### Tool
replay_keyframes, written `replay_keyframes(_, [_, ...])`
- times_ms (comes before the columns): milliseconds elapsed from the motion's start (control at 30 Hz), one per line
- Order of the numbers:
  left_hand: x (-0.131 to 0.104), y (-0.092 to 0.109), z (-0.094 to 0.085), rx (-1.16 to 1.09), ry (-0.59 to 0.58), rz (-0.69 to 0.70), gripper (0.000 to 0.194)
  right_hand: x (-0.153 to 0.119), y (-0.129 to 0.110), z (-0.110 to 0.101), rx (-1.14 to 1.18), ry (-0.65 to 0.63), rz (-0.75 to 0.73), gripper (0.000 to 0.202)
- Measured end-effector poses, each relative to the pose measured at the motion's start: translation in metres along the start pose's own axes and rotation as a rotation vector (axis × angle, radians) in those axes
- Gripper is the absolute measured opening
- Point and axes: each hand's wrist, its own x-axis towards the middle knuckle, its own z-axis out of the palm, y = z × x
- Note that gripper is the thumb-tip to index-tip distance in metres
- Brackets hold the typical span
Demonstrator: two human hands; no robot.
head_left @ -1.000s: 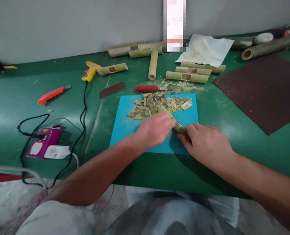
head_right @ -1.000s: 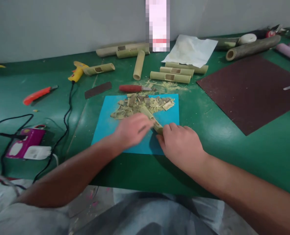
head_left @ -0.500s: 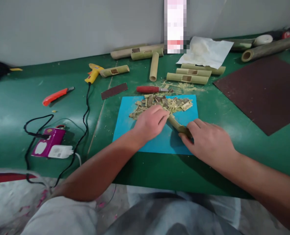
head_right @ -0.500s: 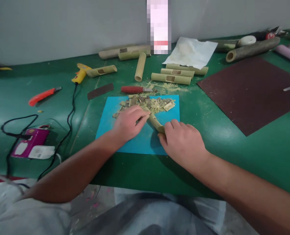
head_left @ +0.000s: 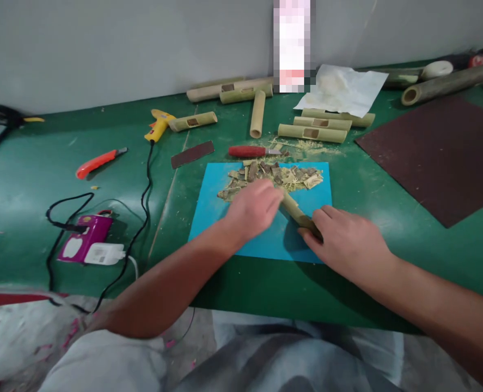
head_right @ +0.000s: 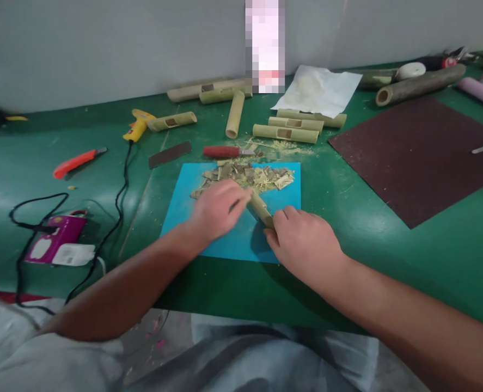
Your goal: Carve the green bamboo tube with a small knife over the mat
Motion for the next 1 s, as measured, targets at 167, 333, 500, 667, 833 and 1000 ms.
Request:
replay_keyframes(167, [-0.003,0.009,0.004,-0.02,-0.002,0.065,0.027,0.001,-0.001,0.0,0.012,-0.033,0.028,0.028])
replay_keyframes(333, [-0.002,0.0,-0.001,-0.035,0.019,0.0,0.022,0.002,-0.003,-0.006,0.016,-0.088,0.067,0.026])
replay_keyframes(500, [-0.002,-0.001,-0.005,-0.065,0.073,-0.045,0.019,0.001,-0.002,-0.007,0.029,-0.092,0.066,0.022])
replay_keyframes(667, [0.004,-0.01,0.0,-0.037,0.122,-0.049,0.02,0.007,0.0,-0.002,0.063,-0.021,0.086,0.024])
replay_keyframes(833, [0.006,0.007,0.004,-0.05,0.024,-0.01,0.025,0.009,0.0,0.001,0.073,-0.073,0.094,0.026])
replay_keyframes(1000, [0.002,0.038,0.004,-0.099,-0.196,0.069,0.038,0.004,0.001,0.001,0.086,-0.078,0.076,0.023])
